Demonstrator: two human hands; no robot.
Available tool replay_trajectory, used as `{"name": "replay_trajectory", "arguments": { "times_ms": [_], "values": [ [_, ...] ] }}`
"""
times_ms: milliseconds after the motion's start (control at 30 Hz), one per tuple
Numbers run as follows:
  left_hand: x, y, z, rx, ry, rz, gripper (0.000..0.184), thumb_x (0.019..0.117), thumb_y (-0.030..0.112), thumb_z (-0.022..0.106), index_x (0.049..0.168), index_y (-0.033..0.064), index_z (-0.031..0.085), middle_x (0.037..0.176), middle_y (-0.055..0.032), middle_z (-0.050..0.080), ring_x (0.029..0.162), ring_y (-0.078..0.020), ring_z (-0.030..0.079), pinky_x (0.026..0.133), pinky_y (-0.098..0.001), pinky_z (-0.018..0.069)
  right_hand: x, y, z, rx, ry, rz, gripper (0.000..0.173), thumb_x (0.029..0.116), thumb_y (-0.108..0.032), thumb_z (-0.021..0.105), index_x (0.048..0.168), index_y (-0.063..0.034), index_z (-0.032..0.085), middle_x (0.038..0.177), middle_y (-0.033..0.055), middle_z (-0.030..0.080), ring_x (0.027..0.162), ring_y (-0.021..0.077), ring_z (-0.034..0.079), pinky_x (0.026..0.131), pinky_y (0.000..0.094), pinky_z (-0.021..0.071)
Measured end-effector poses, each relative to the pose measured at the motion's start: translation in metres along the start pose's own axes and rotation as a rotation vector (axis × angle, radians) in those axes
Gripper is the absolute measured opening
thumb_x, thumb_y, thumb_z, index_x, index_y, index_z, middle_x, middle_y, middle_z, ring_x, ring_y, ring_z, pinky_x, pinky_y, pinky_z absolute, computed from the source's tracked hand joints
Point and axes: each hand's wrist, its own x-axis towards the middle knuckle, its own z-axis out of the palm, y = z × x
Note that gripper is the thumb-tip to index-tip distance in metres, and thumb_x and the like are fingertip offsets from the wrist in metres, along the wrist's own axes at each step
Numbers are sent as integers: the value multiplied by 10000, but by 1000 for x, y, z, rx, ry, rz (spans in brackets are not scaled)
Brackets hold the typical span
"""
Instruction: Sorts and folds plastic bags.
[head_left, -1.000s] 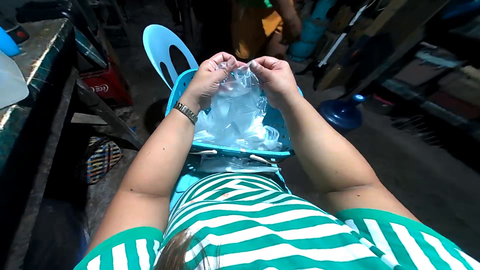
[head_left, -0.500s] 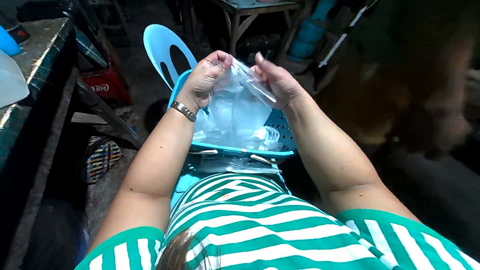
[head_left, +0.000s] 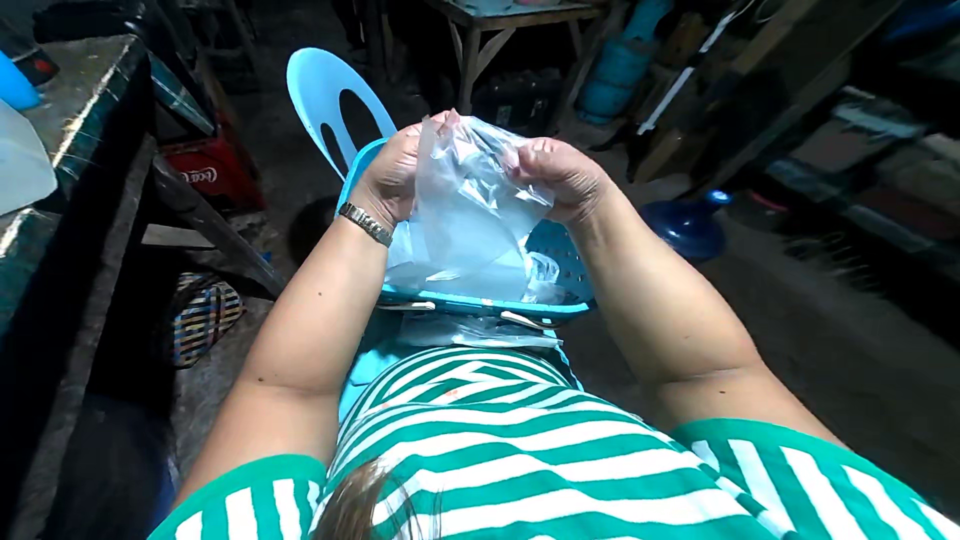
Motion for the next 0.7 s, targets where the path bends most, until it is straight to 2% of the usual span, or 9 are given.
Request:
{"name": "replay_trajectory", "arguments": {
  "times_ms": [67, 200, 300, 367, 433, 467, 533, 633, 700],
  "values": [
    [-3, 1, 4, -52, 19, 14, 460, 1076, 68, 211, 885, 164, 618, 792, 53, 716, 777, 0, 688, 735, -181, 583, -1, 0, -5, 37, -23, -58, 141, 895, -257, 761, 1009, -179, 735, 863, -79, 746, 778, 5, 693, 748, 212, 597],
    [-1, -3, 1, -21, -16, 86, 438, 1066, 69, 211, 930, 171, 615, 835, 58, 723, 813, -11, 689, 761, -194, 581, 0, -2, 1, 141, 122, -131, 105, 937, -152, 594, 993, -166, 681, 915, -37, 746, 859, 45, 704, 802, 242, 596],
    [1, -3, -3, 30, -124, 5, 435, 1117, 251, 213, 987, 152, 616, 903, 29, 715, 883, -45, 686, 815, -225, 573, 2, -5, 7, 205, 188, -196, 324, 1038, -118, 375, 905, -170, 665, 828, -37, 740, 772, 24, 699, 745, 202, 584],
    [-3, -1, -3, 156, -198, -76, 315, 1072, 320, 402, 1040, 126, 648, 920, 31, 733, 847, -37, 693, 765, -214, 585, 4, -7, 10, 239, 289, -182, 466, 1088, -164, 288, 800, -158, 655, 685, -47, 675, 638, 14, 642, 655, 185, 563],
    [-5, -1, -4, 272, -263, -59, 157, 929, 321, 684, 989, 177, 693, 842, 104, 714, 692, 39, 624, 616, -137, 523, 4, -8, 10, 177, 320, -97, 463, 1107, -241, 287, 827, -156, 646, 721, -33, 687, 695, 45, 677, 695, 236, 593],
    [-5, 0, -5, 271, -266, -31, 94, 898, 268, 715, 949, 190, 704, 814, 110, 720, 668, 44, 626, 599, -136, 523, 4, -8, 10, 104, 303, -38, 444, 1112, -284, 291, 850, -169, 629, 747, -43, 683, 721, 45, 673, 710, 247, 591],
    [-6, 0, -6, 214, -192, 27, 102, 956, 166, 579, 930, 203, 671, 810, 101, 717, 707, 17, 655, 652, -172, 563, 2, -5, 5, -37, 164, 38, 368, 1097, -365, 358, 881, -207, 612, 777, -85, 676, 735, 16, 653, 716, 236, 582],
    [-4, 1, -2, 103, -96, 18, 376, 1093, 166, 305, 951, 160, 653, 837, 46, 727, 788, -40, 700, 739, -233, 601, -1, 0, -2, -93, -93, -8, 94, 856, -328, 789, 845, -254, 732, 775, -134, 727, 693, -34, 666, 659, 186, 583],
    [-2, 1, -3, 28, -114, 6, 471, 1116, 231, 231, 925, 147, 653, 839, 19, 728, 807, -56, 704, 756, -246, 600, -2, 0, -7, -101, -186, -59, 257, 765, -269, 876, 994, -238, 763, 915, -128, 761, 813, -28, 698, 754, 189, 599]
  ]
}}
